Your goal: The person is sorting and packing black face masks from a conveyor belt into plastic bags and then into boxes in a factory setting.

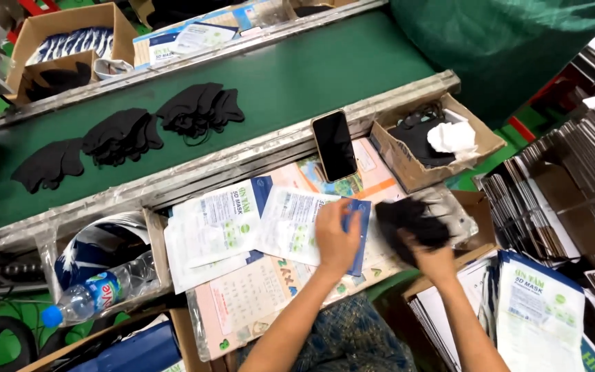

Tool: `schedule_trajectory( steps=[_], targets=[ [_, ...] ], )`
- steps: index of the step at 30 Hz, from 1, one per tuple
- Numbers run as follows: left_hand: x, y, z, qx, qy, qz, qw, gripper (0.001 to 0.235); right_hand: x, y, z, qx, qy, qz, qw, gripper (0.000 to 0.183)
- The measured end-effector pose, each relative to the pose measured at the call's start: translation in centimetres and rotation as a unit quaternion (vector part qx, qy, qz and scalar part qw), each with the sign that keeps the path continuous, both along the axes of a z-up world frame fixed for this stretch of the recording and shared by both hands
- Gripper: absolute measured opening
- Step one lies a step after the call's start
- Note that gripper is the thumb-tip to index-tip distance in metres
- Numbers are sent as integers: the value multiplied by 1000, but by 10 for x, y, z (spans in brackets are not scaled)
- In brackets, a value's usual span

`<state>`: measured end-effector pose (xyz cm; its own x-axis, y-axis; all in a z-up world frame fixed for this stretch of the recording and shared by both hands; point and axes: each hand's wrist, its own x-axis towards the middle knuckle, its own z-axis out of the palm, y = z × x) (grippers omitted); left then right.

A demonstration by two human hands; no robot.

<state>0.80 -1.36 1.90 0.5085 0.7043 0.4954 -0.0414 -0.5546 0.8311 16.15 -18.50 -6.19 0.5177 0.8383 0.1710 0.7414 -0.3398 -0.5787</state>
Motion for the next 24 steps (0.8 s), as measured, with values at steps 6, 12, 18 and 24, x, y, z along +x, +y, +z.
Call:
schedule_trajectory(
  steps=[6,12,18,24],
  targets=[
    [-14,22,-45,132,169,48,975,36,-18,2,61,346,420,-198,815,42],
    [-13,42,-64,171,200,57,963,7,-34,5,49,328,424,-160,829,53],
    [-15,47,-48,198,178,26,964,18,-70,63,43,188,540,-193,798,51],
    [-27,77,0,195,19,41,980,14,-72,112,48,293,482,-176,807,39]
  ],
)
